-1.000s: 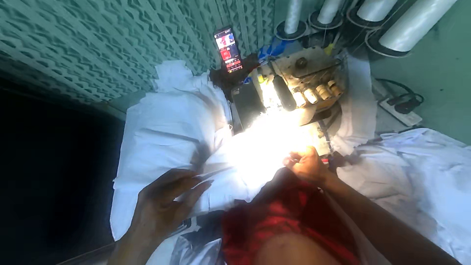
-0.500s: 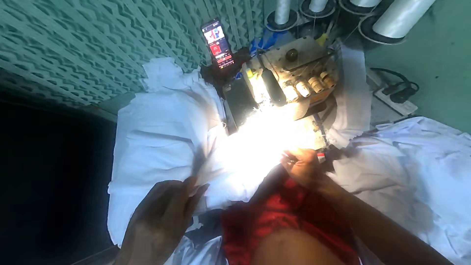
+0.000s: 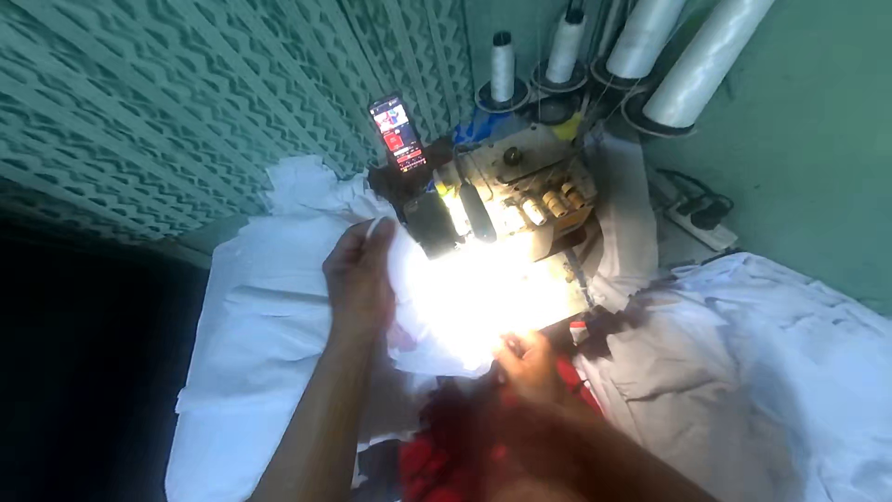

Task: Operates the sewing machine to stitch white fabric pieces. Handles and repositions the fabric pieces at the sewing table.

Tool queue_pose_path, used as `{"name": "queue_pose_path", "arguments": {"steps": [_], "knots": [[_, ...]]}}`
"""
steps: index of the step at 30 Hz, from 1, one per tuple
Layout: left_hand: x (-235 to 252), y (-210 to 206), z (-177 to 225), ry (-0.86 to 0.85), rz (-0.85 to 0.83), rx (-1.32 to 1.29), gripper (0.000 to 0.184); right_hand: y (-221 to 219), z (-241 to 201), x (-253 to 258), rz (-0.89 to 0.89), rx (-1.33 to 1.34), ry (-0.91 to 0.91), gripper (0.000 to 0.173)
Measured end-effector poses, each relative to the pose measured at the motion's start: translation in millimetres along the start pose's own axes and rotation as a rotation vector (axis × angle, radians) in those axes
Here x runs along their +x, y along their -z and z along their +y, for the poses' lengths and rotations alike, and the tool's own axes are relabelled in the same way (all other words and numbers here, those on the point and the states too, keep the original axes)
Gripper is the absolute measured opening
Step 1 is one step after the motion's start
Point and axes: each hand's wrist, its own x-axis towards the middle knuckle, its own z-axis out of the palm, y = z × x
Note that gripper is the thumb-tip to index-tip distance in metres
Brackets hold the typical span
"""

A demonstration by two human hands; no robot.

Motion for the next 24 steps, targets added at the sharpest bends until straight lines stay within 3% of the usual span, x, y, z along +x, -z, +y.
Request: {"name": "queue_pose_path", "arguments": {"steps": [6, 8, 17, 21, 24], "knots": [[35, -24, -8, -0.386, -0.113, 0.79, 0.012, 1, -4, 4, 0.034, 0.044, -0.07, 0.015], [39, -26, -11, -0.492, -0.139, 0.918, 0.013, 2, -6, 6, 0.045, 0.055, -0.074, 0.015], [50, -37, -21, -0.703, -0.13, 0.966, 0.013, 1, -12, 8, 0.068, 0.048, -0.045, 0.013], [29, -33, -16, -0.741, -0.03, 0.873, 0.016, 8, -17, 5, 0.083, 0.064, 0.014, 0.014], [0, -23, -6, -0.676, -0.045, 0.692, 0.015, 8, -36, 11, 0.128, 0.111, 0.14, 0.022]]}}
